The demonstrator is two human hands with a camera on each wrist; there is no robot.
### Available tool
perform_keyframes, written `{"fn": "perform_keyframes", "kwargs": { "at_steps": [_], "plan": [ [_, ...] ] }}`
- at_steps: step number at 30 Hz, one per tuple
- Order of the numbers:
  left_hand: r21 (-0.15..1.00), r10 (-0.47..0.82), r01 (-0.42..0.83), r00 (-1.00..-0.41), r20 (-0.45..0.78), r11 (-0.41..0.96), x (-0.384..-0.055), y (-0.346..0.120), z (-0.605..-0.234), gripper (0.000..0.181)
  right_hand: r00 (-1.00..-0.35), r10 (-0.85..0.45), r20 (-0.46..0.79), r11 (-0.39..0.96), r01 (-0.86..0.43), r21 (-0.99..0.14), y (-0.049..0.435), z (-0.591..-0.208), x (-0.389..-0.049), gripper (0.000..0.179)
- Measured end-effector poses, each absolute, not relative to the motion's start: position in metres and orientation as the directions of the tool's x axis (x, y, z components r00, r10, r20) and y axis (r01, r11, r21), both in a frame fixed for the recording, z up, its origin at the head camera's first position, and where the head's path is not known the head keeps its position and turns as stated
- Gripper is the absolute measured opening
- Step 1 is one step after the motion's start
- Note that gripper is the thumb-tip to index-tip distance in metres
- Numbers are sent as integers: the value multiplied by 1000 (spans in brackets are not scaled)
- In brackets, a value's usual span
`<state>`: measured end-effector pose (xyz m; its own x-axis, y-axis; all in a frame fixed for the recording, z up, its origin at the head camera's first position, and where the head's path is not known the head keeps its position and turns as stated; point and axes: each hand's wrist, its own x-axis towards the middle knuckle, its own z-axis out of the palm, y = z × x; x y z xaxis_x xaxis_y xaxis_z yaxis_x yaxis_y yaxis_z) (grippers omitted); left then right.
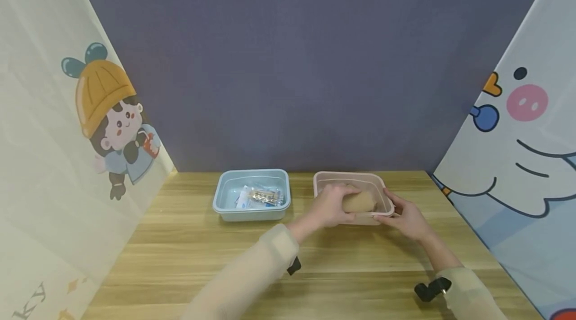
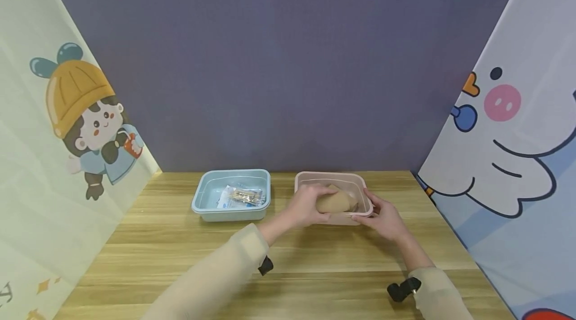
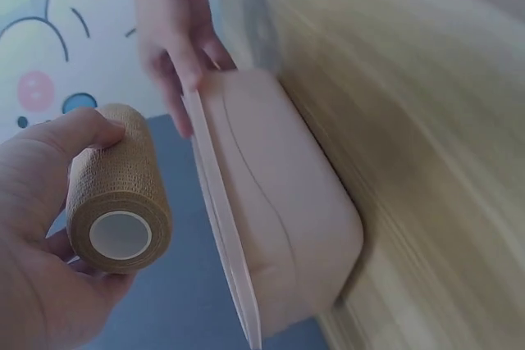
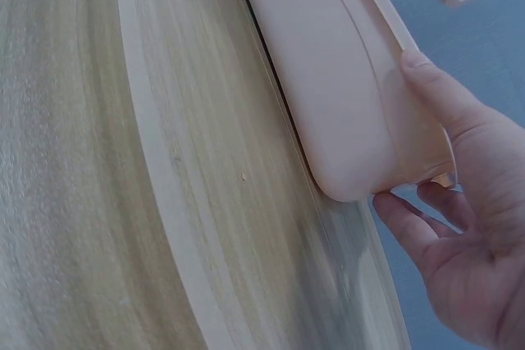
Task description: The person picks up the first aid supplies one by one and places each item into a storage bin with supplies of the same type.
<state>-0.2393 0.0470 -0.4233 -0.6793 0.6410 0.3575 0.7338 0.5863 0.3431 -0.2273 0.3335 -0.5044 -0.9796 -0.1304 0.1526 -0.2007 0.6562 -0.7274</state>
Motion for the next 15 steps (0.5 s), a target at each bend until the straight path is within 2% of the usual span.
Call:
{"fn": "perform_keyframes", "kwargs": {
  "at_steps": [7,15],
  "plan": [
    [287,651,730,-683,330,620,-264,45,-421,61,-982,-122,145,659,-189,-728,333,-505,-226,102],
    [317,625,689,-725,288,652,-280,45,-425,64,-986,-113,125,668,-168,-725,332,-503,-227,102]
  ]
}}
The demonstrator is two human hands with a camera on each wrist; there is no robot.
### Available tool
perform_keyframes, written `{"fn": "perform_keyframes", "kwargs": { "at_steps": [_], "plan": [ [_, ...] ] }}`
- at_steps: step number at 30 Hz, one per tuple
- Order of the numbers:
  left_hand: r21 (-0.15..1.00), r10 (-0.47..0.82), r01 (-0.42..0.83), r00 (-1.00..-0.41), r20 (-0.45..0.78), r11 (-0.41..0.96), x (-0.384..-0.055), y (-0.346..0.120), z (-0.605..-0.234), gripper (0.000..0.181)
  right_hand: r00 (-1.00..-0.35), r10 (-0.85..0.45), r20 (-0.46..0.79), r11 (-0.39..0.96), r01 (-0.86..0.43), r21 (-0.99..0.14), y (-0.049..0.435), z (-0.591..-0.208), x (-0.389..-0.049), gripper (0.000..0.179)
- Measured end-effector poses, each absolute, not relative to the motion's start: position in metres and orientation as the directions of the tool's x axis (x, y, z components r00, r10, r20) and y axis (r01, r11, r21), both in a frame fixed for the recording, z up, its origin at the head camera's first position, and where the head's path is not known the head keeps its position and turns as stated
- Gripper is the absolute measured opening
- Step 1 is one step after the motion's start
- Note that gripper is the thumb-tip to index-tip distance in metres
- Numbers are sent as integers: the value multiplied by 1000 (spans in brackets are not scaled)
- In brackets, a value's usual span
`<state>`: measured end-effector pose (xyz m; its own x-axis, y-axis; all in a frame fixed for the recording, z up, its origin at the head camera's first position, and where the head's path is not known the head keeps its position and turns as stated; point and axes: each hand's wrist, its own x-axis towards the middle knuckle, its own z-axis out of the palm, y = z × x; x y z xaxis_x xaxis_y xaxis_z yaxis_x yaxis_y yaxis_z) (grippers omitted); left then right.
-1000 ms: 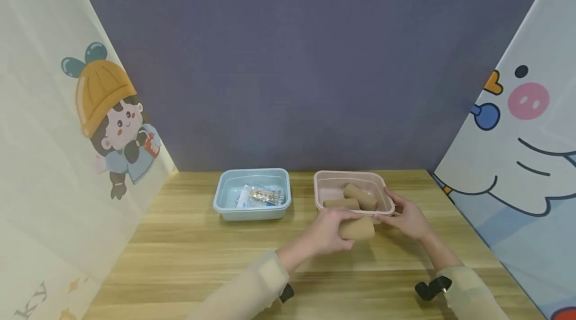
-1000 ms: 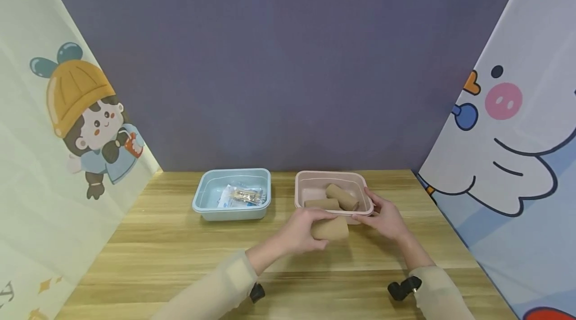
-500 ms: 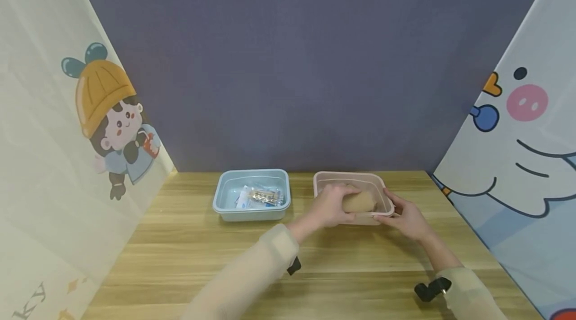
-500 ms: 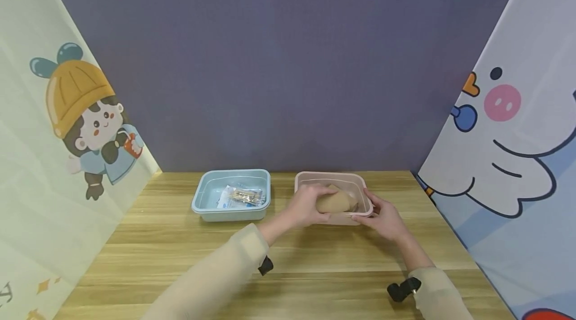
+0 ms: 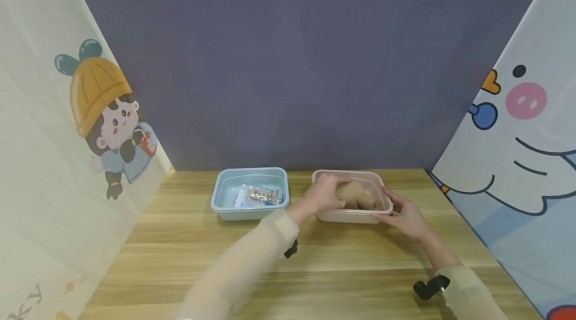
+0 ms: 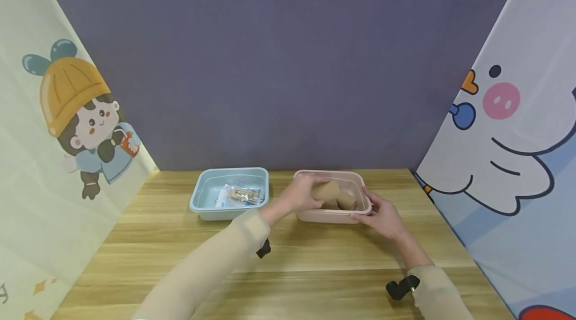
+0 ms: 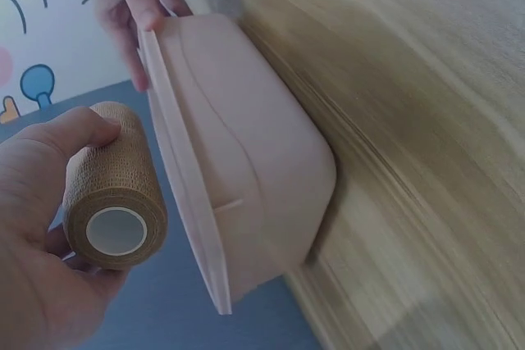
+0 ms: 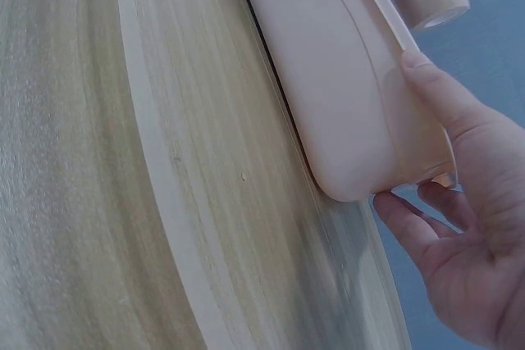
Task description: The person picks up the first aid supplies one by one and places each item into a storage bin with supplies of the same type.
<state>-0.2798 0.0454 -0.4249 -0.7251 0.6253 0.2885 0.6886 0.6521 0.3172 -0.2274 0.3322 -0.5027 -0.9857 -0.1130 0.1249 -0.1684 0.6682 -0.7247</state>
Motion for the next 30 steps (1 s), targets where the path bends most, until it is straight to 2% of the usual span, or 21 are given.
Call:
{"fn": "perform_keyframes", "kwargs": {
  "at_steps": [5,23,30],
  "plan": [
    [330,613,673,-740,277,662,-285,47,-428,64,-987,-109,119,680,-161,-715,333,-502,-228,103],
    [271,608,660,-751,256,701,-296,46,-436,64,-983,-116,139,667,-181,-723,334,-506,-229,102],
    [287,597,642,-767,236,711,-300,51,-440,66,-984,-111,136,668,-175,-723,334,-507,-229,102]
  ]
}}
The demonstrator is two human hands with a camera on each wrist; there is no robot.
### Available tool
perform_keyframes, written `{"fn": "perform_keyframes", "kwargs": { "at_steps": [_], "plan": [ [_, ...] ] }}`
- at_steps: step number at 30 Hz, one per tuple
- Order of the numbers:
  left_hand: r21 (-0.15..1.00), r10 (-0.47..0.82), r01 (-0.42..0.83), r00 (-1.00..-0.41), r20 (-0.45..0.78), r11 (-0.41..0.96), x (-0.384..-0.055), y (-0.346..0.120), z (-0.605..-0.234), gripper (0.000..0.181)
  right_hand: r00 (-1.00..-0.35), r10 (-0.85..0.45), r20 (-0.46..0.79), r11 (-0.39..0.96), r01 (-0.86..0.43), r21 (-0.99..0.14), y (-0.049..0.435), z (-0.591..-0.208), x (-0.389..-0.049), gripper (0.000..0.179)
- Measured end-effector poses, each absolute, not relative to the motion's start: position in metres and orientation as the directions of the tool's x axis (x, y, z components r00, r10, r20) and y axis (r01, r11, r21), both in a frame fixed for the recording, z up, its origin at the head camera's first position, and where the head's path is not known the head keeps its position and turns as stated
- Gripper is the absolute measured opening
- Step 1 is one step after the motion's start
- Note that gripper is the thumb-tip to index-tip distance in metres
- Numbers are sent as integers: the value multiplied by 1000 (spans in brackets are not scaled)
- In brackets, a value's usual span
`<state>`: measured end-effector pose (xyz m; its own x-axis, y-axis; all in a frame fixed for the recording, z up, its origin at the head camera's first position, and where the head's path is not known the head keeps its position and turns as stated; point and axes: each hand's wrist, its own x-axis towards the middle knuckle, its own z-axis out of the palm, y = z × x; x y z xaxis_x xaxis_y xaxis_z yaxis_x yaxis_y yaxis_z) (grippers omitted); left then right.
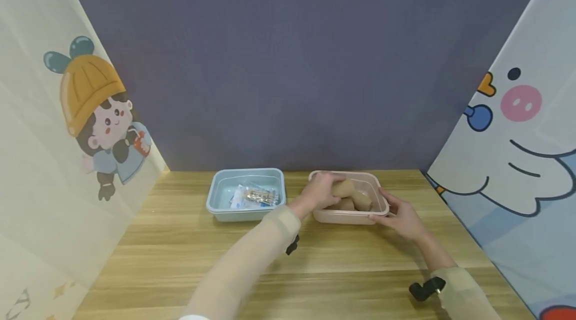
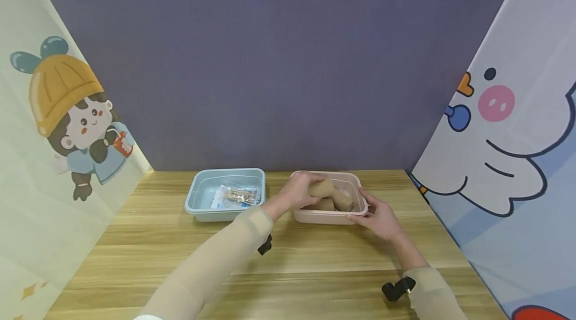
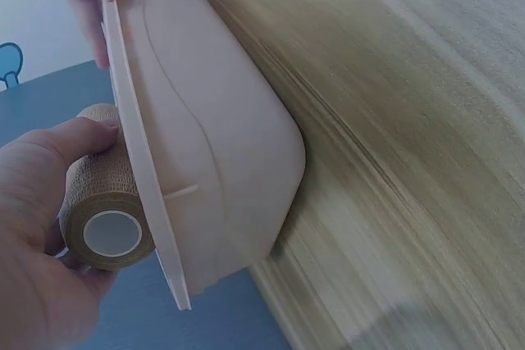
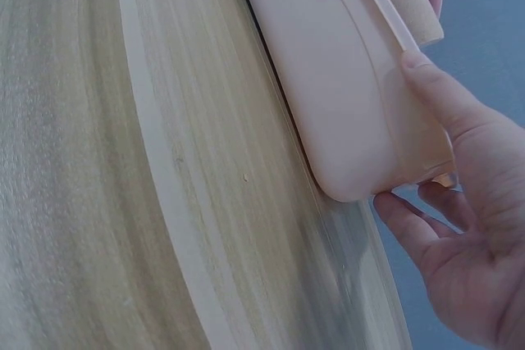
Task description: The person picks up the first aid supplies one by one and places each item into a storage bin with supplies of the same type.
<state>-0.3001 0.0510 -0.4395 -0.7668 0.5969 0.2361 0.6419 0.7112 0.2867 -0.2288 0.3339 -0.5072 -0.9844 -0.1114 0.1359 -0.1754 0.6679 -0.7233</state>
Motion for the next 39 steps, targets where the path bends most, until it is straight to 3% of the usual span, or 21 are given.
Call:
{"fn": "perform_keyframes", "kwargs": {
  "at_steps": [21,39],
  "plan": [
    [345,552,593,-804,219,727,-306,62,-455,64,-985,-111,134,639,-174,-749,336,-510,-227,102],
    [254,438,478,-876,201,841,-310,69,-454,57,-983,-112,143,657,-181,-731,334,-509,-229,101]
  ]
}}
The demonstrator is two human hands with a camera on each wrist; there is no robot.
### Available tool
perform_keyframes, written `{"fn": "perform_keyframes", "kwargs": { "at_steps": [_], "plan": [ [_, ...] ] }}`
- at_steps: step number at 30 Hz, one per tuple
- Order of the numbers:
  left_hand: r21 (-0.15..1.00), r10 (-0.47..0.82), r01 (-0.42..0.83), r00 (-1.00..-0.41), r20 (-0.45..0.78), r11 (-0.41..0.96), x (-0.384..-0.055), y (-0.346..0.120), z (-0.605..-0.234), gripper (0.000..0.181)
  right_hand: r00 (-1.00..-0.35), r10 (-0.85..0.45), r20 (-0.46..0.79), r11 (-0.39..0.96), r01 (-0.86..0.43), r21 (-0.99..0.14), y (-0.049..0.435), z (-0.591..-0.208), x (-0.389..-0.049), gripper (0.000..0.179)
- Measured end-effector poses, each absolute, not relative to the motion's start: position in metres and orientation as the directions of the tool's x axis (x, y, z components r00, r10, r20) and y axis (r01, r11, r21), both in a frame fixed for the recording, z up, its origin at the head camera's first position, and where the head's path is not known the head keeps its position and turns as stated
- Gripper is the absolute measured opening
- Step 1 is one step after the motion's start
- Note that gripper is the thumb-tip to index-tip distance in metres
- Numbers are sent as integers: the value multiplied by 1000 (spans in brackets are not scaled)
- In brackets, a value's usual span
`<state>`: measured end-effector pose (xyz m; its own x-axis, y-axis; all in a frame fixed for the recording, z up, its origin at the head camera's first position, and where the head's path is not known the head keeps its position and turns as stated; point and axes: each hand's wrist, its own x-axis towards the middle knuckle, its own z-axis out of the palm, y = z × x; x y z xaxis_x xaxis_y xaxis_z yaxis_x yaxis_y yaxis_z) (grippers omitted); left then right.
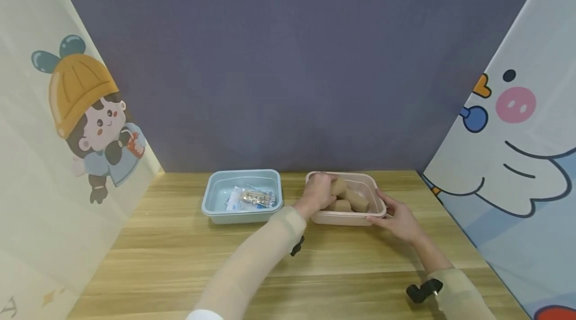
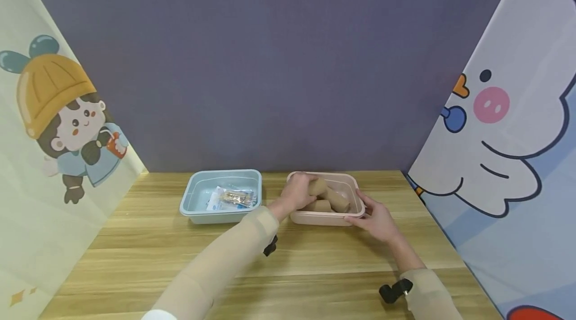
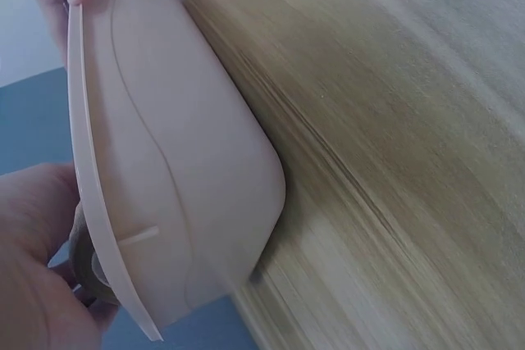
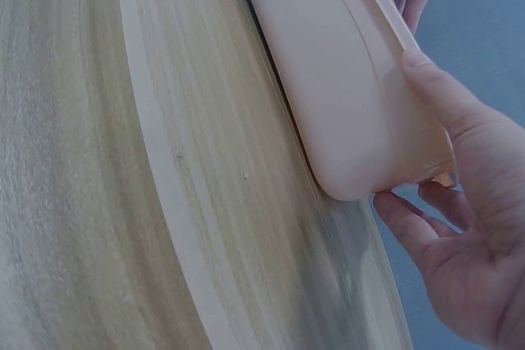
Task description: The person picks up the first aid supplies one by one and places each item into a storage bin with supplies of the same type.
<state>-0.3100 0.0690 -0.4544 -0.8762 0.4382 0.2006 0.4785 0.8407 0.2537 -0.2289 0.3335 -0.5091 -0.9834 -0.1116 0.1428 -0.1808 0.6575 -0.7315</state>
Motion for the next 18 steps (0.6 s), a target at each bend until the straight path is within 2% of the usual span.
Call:
{"fn": "perform_keyframes", "kwargs": {
  "at_steps": [6,18],
  "plan": [
    [227,406,452,-887,221,863,-310,70,-456,56,-983,-108,148,663,-182,-726,333,-510,-230,100],
    [246,397,438,-896,201,864,-308,69,-455,55,-983,-110,144,648,-181,-740,332,-508,-228,102]
  ]
}}
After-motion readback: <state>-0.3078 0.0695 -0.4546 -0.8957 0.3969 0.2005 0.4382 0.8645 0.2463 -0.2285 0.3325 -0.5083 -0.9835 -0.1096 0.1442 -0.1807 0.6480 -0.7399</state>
